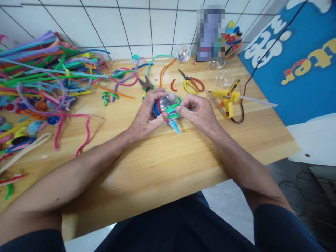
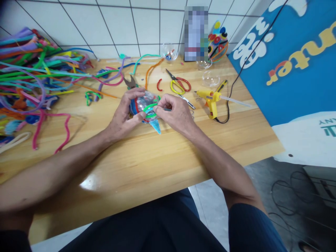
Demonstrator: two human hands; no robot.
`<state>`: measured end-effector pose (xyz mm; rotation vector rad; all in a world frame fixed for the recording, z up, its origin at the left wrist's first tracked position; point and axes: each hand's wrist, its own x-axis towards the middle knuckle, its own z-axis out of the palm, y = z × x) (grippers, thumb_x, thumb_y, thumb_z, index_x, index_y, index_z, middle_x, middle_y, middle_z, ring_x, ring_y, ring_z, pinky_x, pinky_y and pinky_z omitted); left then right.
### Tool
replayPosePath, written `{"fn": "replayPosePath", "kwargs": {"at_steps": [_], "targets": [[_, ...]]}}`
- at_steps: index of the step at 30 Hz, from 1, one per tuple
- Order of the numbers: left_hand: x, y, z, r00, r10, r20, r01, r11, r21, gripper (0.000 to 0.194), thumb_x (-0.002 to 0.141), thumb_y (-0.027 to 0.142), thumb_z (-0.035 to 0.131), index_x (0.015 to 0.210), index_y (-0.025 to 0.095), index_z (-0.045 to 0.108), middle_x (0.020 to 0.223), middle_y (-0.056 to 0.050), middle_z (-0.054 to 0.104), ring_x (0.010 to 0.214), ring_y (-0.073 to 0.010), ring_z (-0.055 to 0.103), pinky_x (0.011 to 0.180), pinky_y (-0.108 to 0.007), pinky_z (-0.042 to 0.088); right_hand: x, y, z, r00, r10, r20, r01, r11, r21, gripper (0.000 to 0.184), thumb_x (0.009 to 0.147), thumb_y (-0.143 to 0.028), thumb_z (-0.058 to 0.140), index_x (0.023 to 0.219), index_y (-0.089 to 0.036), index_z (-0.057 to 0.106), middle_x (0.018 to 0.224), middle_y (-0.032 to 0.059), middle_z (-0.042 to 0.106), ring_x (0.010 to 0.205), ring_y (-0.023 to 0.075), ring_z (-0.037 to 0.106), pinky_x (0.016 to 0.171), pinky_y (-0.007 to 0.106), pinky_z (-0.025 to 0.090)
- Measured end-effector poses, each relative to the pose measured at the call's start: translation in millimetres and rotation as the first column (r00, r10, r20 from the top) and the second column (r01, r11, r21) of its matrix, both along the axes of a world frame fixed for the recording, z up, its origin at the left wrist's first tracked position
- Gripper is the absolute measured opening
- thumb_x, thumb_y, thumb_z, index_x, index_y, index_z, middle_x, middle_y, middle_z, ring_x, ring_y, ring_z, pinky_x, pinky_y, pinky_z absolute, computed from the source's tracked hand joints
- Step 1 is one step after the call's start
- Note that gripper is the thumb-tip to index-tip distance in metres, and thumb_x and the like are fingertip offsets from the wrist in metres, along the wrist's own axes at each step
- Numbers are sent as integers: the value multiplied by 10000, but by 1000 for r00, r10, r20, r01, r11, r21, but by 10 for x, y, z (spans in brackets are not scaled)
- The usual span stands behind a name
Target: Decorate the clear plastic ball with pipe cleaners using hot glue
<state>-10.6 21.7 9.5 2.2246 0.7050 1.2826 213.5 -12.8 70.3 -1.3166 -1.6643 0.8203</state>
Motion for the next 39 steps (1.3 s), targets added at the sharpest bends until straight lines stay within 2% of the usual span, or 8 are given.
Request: {"fn": "replayPosePath", "kwargs": {"at_steps": [5,12,20,26,29,32,36,39], "targets": [[1,-20,27,1000,4,-6,-4,999,-32,509,1058,575,677,1486,346,521,1576,-124,584,1559,-338,517,1310,-628,447,0,-29,19,1000,7,18,-7,1000,-13,202,828,-300,759,706,-225,617,671,-44,597,643,128,487,628,301,371],[0,-28,29,1000,0,-5,0,999,-42,505,1070,558,667,1499,337,519,1596,-131,570,1569,-346,512,1324,-631,428,255,49,156,978,200,64,-189,970,-150,376,920,-469,759,663,-211,665,606,-48,503,628,127,441,614,305,307],[3,-32,-1,1000,2,27,-2,1000,-1,517,1073,530,681,1521,334,512,1574,-144,588,1565,-329,519,1320,-628,444,681,-334,117,916,-144,376,192,977,-93,275,916,-444,706,752,-224,685,717,-13,662,697,167,568,661,319,407],[23,-14,-60,999,14,48,-14,1000,2,524,1071,545,675,1525,347,503,1562,-143,594,1557,-336,521,1304,-650,454,1278,-636,-324,667,-651,361,618,755,219,485,806,-609,779,1081,-229,657,1109,112,735,900,249,676,830,449,588],[25,-9,-76,998,9,59,-10,1000,11,539,1063,540,689,1527,334,507,1559,-148,594,1554,-341,522,1304,-643,451,1443,-463,-445,635,-678,370,650,728,218,655,748,-638,791,1198,-188,634,1283,199,702,1048,300,694,945,517,597],[27,-11,-75,998,3,57,-4,1000,12,545,1063,546,681,1527,312,514,1549,-154,605,1543,-346,530,1292,-641,463,1494,-191,-447,678,-627,383,641,760,110,707,720,-647,805,1217,-168,655,1251,211,735,1079,336,707,972,536,593],[26,-17,-71,998,-17,60,15,1000,24,551,1055,552,691,1521,311,524,1534,-159,620,1535,-350,536,1286,-629,467,1497,58,-361,721,-524,453,605,795,-44,468,724,-575,824,977,-191,734,964,149,780,927,348,720,886,530,592],[19,-13,-85,998,21,52,-21,1000,-5,559,1063,560,678,1529,293,522,1555,-165,594,1556,-346,518,1298,-609,456,1428,12,-274,755,-500,425,554,832,-4,378,796,-556,771,900,-192,761,869,110,773,867,337,730,848,512,594]]}}
